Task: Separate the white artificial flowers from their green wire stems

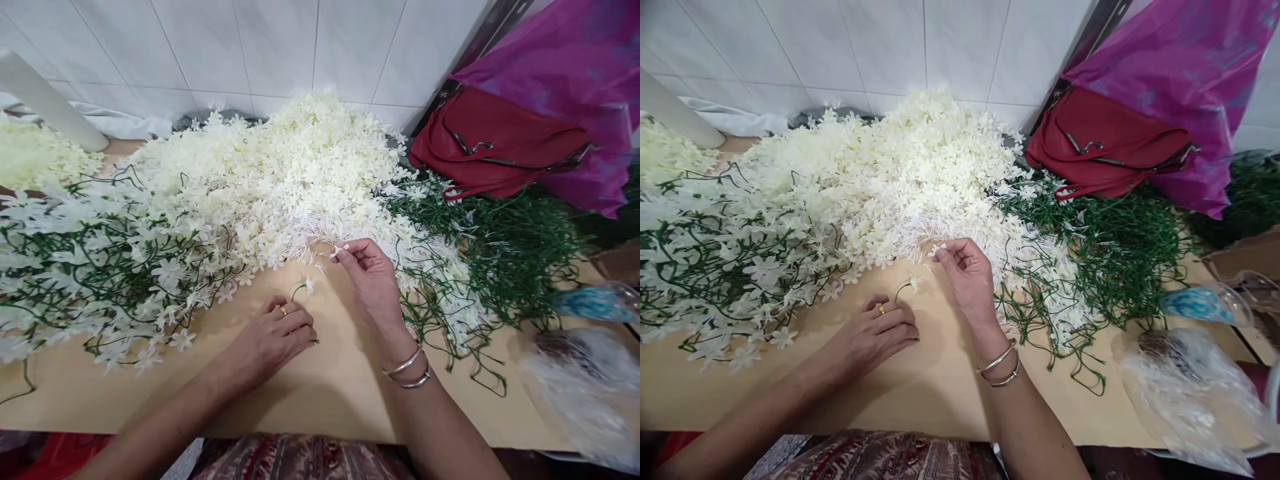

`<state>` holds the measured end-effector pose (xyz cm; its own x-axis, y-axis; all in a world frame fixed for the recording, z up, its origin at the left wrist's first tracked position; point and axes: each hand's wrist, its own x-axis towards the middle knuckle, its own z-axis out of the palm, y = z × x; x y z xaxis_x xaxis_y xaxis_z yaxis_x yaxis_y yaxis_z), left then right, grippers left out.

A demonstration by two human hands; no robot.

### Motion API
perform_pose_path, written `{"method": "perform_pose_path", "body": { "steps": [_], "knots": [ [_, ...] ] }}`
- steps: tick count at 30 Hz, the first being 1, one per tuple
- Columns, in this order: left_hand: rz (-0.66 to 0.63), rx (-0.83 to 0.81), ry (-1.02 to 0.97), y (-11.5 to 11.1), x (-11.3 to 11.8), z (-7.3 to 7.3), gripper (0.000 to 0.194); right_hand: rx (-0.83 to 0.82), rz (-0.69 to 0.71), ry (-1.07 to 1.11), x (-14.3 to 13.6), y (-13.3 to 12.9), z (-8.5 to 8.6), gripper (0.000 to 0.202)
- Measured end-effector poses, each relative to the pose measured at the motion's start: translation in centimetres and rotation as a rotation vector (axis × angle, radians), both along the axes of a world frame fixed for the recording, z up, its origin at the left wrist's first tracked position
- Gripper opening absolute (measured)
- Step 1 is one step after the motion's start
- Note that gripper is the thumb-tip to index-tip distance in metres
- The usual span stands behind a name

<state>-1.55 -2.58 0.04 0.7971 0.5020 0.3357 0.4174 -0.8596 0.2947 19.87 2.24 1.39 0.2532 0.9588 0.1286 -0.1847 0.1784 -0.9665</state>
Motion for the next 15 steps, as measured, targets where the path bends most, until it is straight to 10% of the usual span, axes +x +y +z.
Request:
{"method": "perform_pose_path", "body": {
  "steps": [4,9,15],
  "knots": [
    [0.001,-0.229,-0.162,-0.2,0.5,0.9,0.014,-0.038,0.002,0.08,0.4,0.2,0.6,0.025],
    [0.176,-0.973,-0.592,0.7,0.7,2.5,0.023,-0.096,0.152,0.074,0.9,0.0,1.3,0.025],
    [0.517,-0.807,-0.708,3.2,0.9,0.3,0.02,-0.197,0.463,0.0,0.3,-0.3,0.7,0.034]
  ]
}}
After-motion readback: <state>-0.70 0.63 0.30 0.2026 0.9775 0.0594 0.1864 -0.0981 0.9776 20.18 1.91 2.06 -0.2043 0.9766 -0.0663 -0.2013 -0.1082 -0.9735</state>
